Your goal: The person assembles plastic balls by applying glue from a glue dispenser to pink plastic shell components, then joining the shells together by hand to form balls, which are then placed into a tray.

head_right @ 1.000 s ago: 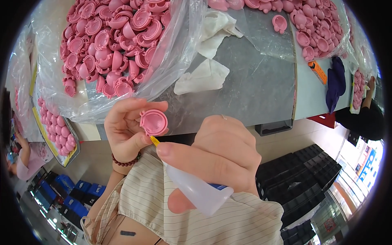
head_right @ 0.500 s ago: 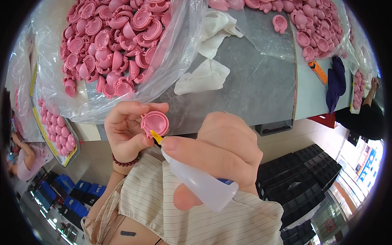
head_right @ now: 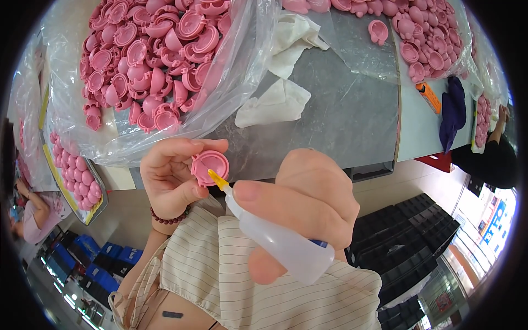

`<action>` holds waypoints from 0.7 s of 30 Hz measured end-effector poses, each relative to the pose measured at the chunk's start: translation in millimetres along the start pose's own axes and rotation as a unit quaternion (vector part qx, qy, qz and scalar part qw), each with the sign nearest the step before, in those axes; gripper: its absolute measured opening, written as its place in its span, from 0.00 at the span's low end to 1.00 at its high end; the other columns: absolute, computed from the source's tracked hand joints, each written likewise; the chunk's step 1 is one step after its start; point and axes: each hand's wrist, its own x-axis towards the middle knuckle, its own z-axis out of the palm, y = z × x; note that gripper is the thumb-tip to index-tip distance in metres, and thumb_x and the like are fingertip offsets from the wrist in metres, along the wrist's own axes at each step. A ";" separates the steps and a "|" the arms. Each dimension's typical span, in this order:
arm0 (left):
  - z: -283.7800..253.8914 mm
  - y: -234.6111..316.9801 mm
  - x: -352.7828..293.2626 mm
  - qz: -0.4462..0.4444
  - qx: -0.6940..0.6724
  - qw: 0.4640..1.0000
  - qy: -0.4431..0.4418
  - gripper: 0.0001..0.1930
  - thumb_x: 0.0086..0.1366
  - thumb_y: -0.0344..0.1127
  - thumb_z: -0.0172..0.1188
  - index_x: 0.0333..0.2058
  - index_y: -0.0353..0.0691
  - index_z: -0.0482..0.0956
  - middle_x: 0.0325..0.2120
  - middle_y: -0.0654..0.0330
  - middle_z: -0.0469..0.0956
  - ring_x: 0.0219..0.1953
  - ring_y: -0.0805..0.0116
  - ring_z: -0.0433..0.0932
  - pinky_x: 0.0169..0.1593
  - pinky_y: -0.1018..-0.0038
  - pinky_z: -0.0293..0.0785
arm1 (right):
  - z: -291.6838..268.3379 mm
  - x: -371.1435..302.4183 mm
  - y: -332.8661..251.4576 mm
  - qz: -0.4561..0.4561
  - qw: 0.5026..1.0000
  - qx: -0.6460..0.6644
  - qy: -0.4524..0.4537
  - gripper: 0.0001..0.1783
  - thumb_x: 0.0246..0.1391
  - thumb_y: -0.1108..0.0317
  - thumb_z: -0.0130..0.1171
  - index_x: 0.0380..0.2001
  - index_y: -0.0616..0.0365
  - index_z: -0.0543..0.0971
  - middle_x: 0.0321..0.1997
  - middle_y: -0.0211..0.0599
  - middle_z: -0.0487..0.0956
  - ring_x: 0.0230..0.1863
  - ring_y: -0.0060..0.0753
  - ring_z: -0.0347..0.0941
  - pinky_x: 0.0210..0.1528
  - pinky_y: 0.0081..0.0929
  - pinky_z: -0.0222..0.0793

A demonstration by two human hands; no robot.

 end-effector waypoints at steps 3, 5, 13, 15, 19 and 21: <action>-0.3 -0.4 0.1 0.013 0.007 1.000 -0.004 0.25 0.43 0.30 0.65 0.40 0.28 0.66 0.38 0.36 0.69 0.39 0.62 0.72 0.43 0.73 0.68 | 2.3 -1.3 2.2 -0.007 1.000 -0.004 -0.002 0.35 0.50 0.40 0.36 0.31 0.68 0.70 0.18 0.32 0.63 0.15 0.22 0.53 0.11 0.18 0.43; -1.6 -1.1 1.0 0.025 0.019 0.999 -0.013 0.24 0.43 0.30 0.65 0.40 0.28 0.66 0.38 0.36 0.69 0.39 0.61 0.72 0.43 0.72 0.68 | 2.8 -0.7 2.6 -0.013 1.000 -0.003 0.005 0.35 0.50 0.40 0.37 0.31 0.69 0.70 0.19 0.32 0.63 0.15 0.22 0.54 0.11 0.18 0.43; -5.4 -4.9 3.2 0.082 0.036 0.995 -0.044 0.21 0.46 0.18 0.57 0.41 0.24 0.67 0.41 0.41 0.67 0.41 0.60 0.72 0.42 0.72 0.71 | 3.6 -2.9 4.0 -0.020 0.999 0.014 0.021 0.34 0.50 0.41 0.37 0.31 0.69 0.71 0.18 0.32 0.63 0.15 0.22 0.53 0.11 0.18 0.42; -5.1 -5.4 4.0 0.084 0.051 0.994 -0.045 0.21 0.46 0.17 0.57 0.42 0.24 0.67 0.42 0.41 0.67 0.41 0.60 0.72 0.42 0.72 0.71 | 4.2 -3.6 4.1 -0.020 0.999 0.004 0.033 0.34 0.50 0.41 0.37 0.32 0.68 0.70 0.18 0.32 0.62 0.15 0.22 0.53 0.11 0.17 0.41; -5.6 -5.2 2.9 0.089 0.048 0.994 -0.046 0.20 0.46 0.17 0.56 0.42 0.24 0.67 0.42 0.41 0.67 0.42 0.60 0.71 0.42 0.72 0.71 | -0.5 -4.3 5.7 -0.029 0.999 0.016 0.025 0.33 0.50 0.42 0.37 0.35 0.67 0.70 0.18 0.32 0.62 0.17 0.22 0.54 0.14 0.17 0.43; -4.9 -4.4 2.4 0.089 0.041 0.994 -0.046 0.20 0.47 0.16 0.54 0.43 0.25 0.66 0.42 0.42 0.67 0.44 0.60 0.70 0.43 0.72 0.70 | -7.0 -3.5 7.4 -0.034 0.990 0.085 0.105 0.31 0.50 0.45 0.39 0.39 0.67 0.68 0.18 0.32 0.63 0.20 0.22 0.55 0.18 0.18 0.47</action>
